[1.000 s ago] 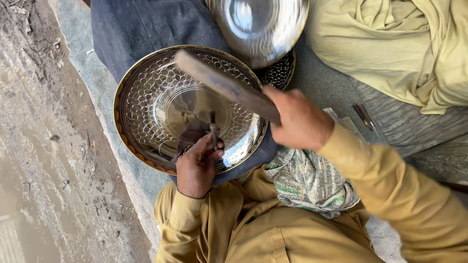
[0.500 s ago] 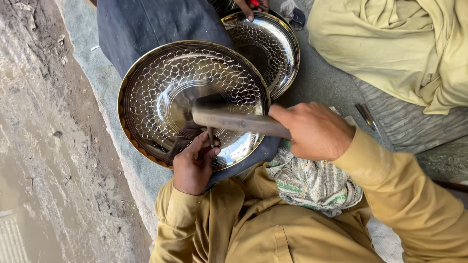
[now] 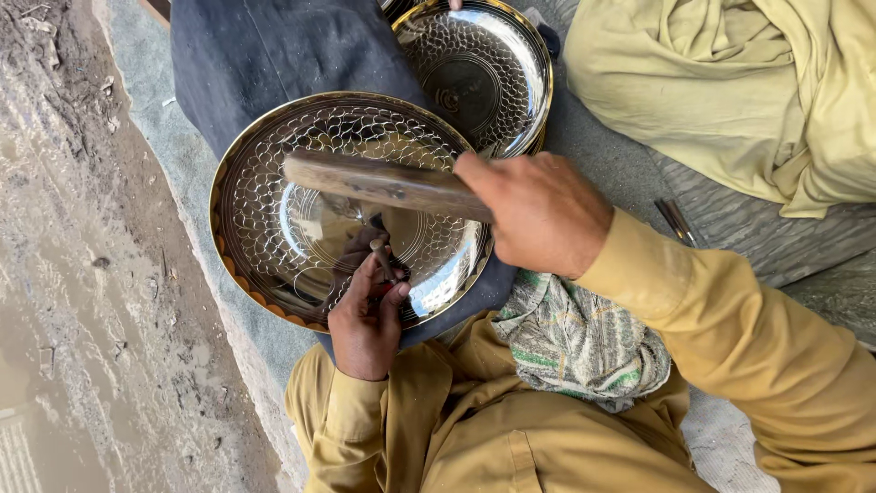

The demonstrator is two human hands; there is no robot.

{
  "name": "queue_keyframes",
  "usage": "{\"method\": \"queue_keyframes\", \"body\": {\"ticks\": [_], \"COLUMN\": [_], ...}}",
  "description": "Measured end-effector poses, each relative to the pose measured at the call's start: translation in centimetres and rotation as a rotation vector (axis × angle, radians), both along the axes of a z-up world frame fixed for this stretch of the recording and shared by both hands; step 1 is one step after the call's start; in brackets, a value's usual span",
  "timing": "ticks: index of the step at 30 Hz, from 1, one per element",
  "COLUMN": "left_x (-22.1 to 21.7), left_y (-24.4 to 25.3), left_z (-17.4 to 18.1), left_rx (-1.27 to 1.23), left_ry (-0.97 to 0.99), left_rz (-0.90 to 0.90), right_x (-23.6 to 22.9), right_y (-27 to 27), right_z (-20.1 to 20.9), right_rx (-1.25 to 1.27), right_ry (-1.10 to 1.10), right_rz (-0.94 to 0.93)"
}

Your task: The person uses a hammer and a small metal punch to create a textured pattern on a round metal plate. They repeatedly strike the punch against the plate's surface while rotating it to cover different areas.

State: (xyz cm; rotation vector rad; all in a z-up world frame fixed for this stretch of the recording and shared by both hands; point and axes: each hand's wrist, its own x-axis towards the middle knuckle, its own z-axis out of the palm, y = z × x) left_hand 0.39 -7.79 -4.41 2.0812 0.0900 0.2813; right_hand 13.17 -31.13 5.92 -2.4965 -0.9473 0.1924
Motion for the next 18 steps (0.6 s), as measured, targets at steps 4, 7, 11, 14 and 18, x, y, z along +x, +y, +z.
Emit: {"method": "queue_keyframes", "body": {"ticks": [4,7,11,14,18], "left_x": [-0.6,-1.1,-1.6,-1.4,-1.1], "left_y": [-0.3,-0.8,-1.3,-1.2,-1.4], "left_z": [-0.4,-0.9,-1.5,-1.6,-1.8], "left_rx": [0.029,0.007,0.035,0.107,0.083], "left_ry": [-0.007,0.054,-0.007,-0.040,-0.114], "left_rz": [0.068,0.281,0.356,0.362,0.292], "right_x": [0.9,1.8,3.3,3.6,3.6], "right_y": [2.2,4.4,7.0,8.1,7.3], "right_z": [0.0,1.2,3.3,4.4,4.3], "right_rx": [-0.273,-0.117,-0.368,-0.553,-0.360], "right_ry": [0.009,-0.047,-0.058,-0.040,-0.178], "right_rz": [0.175,0.120,0.269,0.282,0.275]}}
